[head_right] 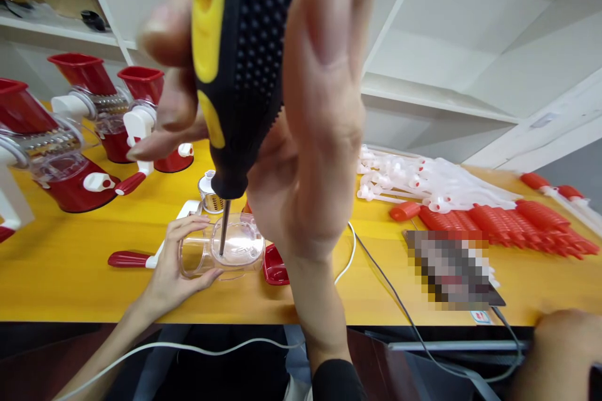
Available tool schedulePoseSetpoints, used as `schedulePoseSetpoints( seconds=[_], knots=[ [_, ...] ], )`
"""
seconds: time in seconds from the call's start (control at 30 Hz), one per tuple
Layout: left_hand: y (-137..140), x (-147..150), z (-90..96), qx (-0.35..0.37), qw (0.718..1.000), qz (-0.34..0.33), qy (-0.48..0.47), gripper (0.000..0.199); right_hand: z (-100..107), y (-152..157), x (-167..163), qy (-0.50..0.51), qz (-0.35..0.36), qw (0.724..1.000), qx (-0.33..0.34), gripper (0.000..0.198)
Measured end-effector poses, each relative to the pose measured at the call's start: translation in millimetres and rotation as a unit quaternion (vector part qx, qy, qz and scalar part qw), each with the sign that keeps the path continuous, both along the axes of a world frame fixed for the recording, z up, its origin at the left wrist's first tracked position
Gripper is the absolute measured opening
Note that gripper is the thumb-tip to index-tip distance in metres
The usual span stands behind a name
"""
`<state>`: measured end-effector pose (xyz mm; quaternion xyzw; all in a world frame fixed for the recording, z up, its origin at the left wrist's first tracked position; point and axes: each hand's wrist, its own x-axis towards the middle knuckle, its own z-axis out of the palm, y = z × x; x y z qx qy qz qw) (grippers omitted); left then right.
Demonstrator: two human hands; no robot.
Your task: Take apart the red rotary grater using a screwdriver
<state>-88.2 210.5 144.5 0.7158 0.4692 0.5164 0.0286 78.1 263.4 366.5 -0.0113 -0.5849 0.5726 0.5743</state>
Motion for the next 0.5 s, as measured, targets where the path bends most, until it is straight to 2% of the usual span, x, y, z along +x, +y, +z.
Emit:
schedulePoseSetpoints(
  seconds=[0.07,0.17,0.37,0.5],
  knots=[
    [0.1,-0.7,-1.4,-0.002,1.0,-0.005,-0.001,0.069,1.2,3.8,1.1,-0.022,-0.002,1.0,0.007,0.062],
    [0.1,-1.3,-3.2,-0.005,1.0,-0.01,-0.005,0.07,-2.6,6.3,-5.2,0.016,-0.034,0.998,0.045,0.057],
    [-1.5,-0.4,-1.7,-0.02,1.0,-0.005,-0.009,0.067,-3.9,-2.3,-25.9,0.042,-0.164,0.984,-0.062,0.058],
    [-1.9,-0.1,-2.4,-0.022,1.0,-0.006,-0.008,0.066,-6.1,1.8,-24.0,0.044,-0.152,0.984,-0.081,0.04]
  ],
)
